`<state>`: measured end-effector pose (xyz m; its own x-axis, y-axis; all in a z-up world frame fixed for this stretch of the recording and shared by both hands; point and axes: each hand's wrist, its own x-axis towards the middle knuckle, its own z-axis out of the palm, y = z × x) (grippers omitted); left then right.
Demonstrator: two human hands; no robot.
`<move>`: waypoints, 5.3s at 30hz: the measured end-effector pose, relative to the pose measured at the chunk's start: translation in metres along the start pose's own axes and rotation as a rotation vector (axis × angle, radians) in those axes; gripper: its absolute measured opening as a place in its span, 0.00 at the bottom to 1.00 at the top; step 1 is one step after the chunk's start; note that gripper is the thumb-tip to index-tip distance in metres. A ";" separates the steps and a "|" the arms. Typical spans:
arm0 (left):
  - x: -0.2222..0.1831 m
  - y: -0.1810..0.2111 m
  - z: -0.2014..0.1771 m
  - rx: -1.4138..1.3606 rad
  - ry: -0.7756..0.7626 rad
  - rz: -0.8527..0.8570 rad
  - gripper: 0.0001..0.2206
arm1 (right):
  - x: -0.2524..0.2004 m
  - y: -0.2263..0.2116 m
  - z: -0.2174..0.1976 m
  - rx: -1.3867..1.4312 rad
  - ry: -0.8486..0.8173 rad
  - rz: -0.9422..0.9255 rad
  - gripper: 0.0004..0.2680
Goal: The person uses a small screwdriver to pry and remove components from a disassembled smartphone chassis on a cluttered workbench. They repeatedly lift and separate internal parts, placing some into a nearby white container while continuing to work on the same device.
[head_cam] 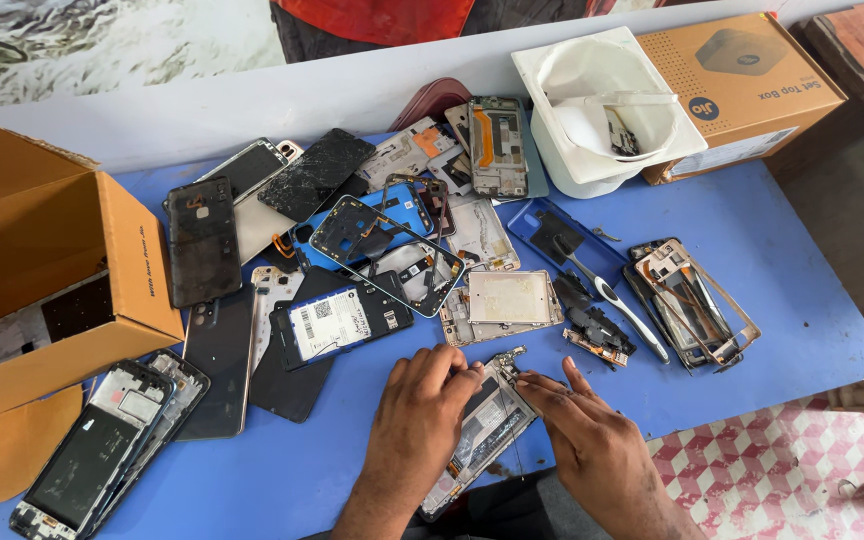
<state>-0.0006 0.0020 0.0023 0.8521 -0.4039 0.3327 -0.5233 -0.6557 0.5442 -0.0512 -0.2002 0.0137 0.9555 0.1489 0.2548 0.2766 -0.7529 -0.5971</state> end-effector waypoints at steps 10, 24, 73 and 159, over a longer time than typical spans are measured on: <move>0.000 0.000 -0.002 -0.003 0.001 0.008 0.05 | 0.001 -0.003 0.001 -0.039 -0.023 -0.005 0.13; 0.000 -0.004 0.004 0.039 -0.030 0.049 0.05 | -0.020 -0.007 0.042 -0.167 0.175 -0.113 0.19; 0.020 0.002 0.000 0.131 -0.080 0.025 0.13 | -0.023 0.017 0.005 0.002 0.198 -0.016 0.13; -0.043 -0.037 -0.026 -1.430 0.211 -0.642 0.12 | 0.035 -0.008 0.015 -0.112 -0.038 -0.373 0.12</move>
<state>-0.0177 0.0601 -0.0115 0.9706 -0.1351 -0.1991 0.2402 0.4923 0.8367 -0.0181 -0.1795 0.0165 0.7950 0.4478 0.4093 0.5949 -0.7076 -0.3812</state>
